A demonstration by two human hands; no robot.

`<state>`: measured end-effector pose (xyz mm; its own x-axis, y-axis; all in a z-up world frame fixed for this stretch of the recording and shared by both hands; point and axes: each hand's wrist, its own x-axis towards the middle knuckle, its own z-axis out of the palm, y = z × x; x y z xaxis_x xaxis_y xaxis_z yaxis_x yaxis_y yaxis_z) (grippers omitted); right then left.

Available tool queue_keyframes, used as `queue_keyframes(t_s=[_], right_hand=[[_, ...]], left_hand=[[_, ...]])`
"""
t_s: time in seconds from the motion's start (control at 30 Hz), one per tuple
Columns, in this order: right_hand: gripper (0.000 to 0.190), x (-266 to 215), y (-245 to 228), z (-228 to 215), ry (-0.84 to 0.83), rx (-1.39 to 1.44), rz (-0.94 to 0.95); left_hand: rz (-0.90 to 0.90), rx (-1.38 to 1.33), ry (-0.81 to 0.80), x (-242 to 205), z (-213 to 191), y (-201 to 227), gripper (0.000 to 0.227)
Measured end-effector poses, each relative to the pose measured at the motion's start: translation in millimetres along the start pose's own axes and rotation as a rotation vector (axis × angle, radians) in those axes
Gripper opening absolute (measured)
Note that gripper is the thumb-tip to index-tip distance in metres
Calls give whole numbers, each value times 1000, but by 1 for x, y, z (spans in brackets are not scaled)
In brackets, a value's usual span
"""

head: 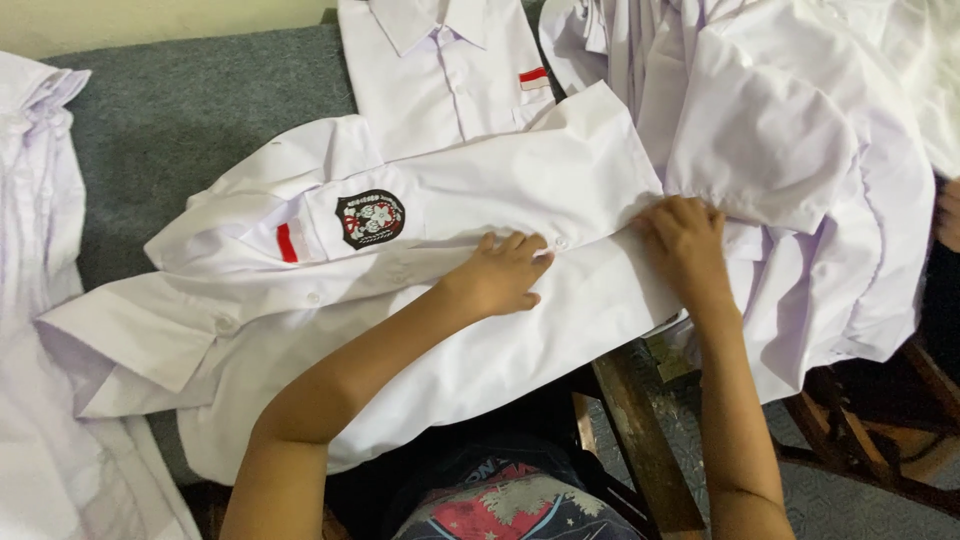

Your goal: Folding a white school shirt on a flat workbench

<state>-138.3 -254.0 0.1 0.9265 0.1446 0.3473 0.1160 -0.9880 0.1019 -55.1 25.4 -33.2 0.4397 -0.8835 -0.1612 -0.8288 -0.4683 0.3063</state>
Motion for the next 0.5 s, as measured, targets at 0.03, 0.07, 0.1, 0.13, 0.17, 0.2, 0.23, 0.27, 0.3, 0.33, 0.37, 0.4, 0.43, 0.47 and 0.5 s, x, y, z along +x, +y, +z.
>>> queue_keyframes(t_s=[0.03,0.07,0.1,0.13,0.17,0.2,0.23,0.27,0.3,0.33,0.37,0.4,0.43,0.47,0.5], right_hand=[[12,-2,10,7,61,68,34],[12,-2,20,15,119,138,65],[12,3,18,13,120,144,58],[19,4,14,13,138,131,65],[26,4,10,13,157,118,72],[26,6,3,12,160,122,62],[34,8,-4,11,175,86,110],[42,13,-10,10,198,48,157],[42,19,-4,19,208,49,145],[40,18,-1,30,232,-63,129],[44,17,2,41,257,-174,114],[44,19,5,48,260,-167,108],[46,21,8,56,250,-182,109],[49,23,10,64,238,-198,114],[49,26,6,62,240,-190,113]], left_hand=[[-24,-29,-101,-11,-7,4,57],[-50,-62,-201,-22,-15,8,56],[-59,-63,-200,-38,-21,4,56],[-122,-111,-207,-56,-24,3,55],[-184,-159,-214,-74,-26,2,54],[-194,-160,-208,-103,-42,4,54],[-305,-221,-247,-133,-59,6,56],[-417,-279,-278,-161,-76,7,59],[-425,-278,-265,-183,-87,8,59],[-595,-383,-191,-208,-97,10,58],[-764,-486,-112,-233,-106,14,59],[-774,-485,-109,-257,-91,9,59],[-957,-455,-26,-281,-75,4,61],[-1135,-416,59,-304,-62,-1,66],[-1142,-411,60,-324,-36,-6,66]])
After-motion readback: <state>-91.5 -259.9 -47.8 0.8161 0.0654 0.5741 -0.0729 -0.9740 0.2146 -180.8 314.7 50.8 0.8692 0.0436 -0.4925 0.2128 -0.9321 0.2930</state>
